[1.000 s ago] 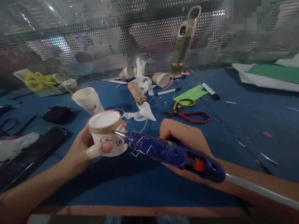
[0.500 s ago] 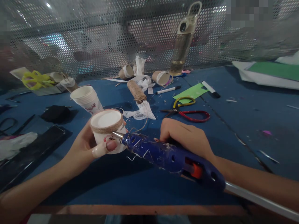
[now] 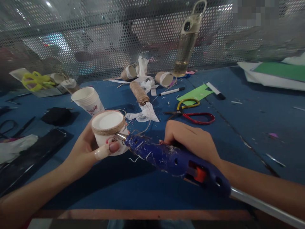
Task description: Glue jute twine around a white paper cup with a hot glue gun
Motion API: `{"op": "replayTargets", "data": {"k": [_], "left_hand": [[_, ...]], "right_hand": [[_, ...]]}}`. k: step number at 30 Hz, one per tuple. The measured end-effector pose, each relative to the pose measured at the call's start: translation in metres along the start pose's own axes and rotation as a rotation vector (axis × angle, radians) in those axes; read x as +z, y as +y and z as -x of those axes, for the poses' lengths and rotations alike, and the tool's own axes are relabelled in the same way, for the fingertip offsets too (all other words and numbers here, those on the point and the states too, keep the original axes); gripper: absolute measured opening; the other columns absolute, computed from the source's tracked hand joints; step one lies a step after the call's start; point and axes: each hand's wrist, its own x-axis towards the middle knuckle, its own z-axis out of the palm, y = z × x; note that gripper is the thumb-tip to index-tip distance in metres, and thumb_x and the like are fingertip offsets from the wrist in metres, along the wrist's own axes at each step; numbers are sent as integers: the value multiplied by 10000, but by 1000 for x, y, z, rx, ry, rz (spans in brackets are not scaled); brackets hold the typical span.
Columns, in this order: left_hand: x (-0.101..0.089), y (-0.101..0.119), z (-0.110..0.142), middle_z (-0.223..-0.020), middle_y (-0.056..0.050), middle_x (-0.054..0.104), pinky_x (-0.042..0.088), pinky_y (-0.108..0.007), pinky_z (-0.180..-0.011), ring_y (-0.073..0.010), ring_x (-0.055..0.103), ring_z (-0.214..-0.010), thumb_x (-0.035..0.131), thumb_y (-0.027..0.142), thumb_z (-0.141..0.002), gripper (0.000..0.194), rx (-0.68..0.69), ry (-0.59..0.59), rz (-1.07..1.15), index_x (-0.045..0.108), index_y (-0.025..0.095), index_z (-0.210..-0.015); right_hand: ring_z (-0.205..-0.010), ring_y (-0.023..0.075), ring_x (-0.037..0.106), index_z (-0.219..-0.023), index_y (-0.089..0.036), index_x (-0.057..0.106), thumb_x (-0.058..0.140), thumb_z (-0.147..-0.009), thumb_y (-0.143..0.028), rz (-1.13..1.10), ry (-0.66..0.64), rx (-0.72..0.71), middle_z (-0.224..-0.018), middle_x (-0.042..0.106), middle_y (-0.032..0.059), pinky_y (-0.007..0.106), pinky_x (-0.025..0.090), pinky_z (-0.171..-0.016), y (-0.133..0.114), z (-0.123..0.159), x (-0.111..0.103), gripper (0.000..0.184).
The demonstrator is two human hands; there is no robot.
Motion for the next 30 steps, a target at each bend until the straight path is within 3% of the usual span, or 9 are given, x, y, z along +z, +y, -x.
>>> {"op": "replayTargets", "data": {"k": [7, 10, 17, 18, 19, 21, 22, 30], "left_hand": [[-6, -2, 1, -1245, -18, 694, 565, -308, -1006, -216, 667, -1142, 869, 268, -865, 562, -9, -26, 20, 637, 342, -1372], [-7, -3, 0, -1265, -23, 680, 557, -314, -1013, -222, 657, -1161, 869, 285, -865, 562, -3, -30, 32, 641, 347, -1375], [-5, -3, -2, -1281, -29, 674, 563, -327, -1012, -225, 670, -1160, 857, 262, -876, 555, -24, -40, 20, 636, 345, -1379], [-5, -3, -2, -1289, -32, 674, 563, -331, -1014, -229, 672, -1164, 857, 264, -876, 552, -31, -41, 17, 639, 341, -1377], [-5, -3, -2, -1298, -35, 672, 563, -338, -1017, -233, 673, -1168, 856, 269, -877, 550, -38, -39, 12, 640, 338, -1378], [-6, -3, -1, -1302, -39, 676, 562, -349, -1027, -241, 674, -1175, 859, 276, -873, 553, -37, -37, 7, 642, 335, -1378], [-6, -3, -2, -1287, -39, 683, 564, -353, -1027, -244, 676, -1172, 862, 278, -869, 554, -28, -38, 7, 644, 334, -1375], [-10, -9, -3, -1270, -17, 662, 585, -284, -964, -204, 679, -1123, 840, 253, -883, 518, 44, -87, 91, 670, 361, -1361]], "right_hand": [[-625, 116, 521, -799, -282, 466, 671, -889, -140, -26, -100, 132, -759, 534, -64, 304, 404, -590, -8, -1, -7, 265], [-619, 139, 519, -799, -288, 478, 638, -920, -178, -59, -127, 155, -758, 531, -47, 329, 403, -588, -10, -3, -12, 229], [-672, 154, 575, -844, -303, 510, 591, -966, -181, -111, -262, 92, -794, 562, -37, 329, 439, -605, -5, -4, -17, 191], [-679, 151, 576, -823, -299, 495, 596, -969, -171, -83, -206, 118, -785, 563, -41, 325, 432, -609, -5, -3, -17, 219], [-703, 147, 597, -838, -300, 508, 593, -978, -177, -88, -269, 102, -803, 575, -39, 317, 444, -617, -5, -3, -16, 205], [-670, 142, 562, -804, -290, 476, 590, -983, -161, -58, -150, 142, -774, 547, -45, 322, 427, -621, -6, -3, -14, 250], [-675, 141, 569, -826, -295, 490, 614, -970, -169, -71, -218, 124, -787, 553, -47, 319, 431, -620, -7, -3, -14, 228], [-647, 148, 538, -811, -294, 473, 587, -915, -168, -39, -202, 183, -769, 544, -49, 327, 423, -604, -12, -5, -19, 199]]}}
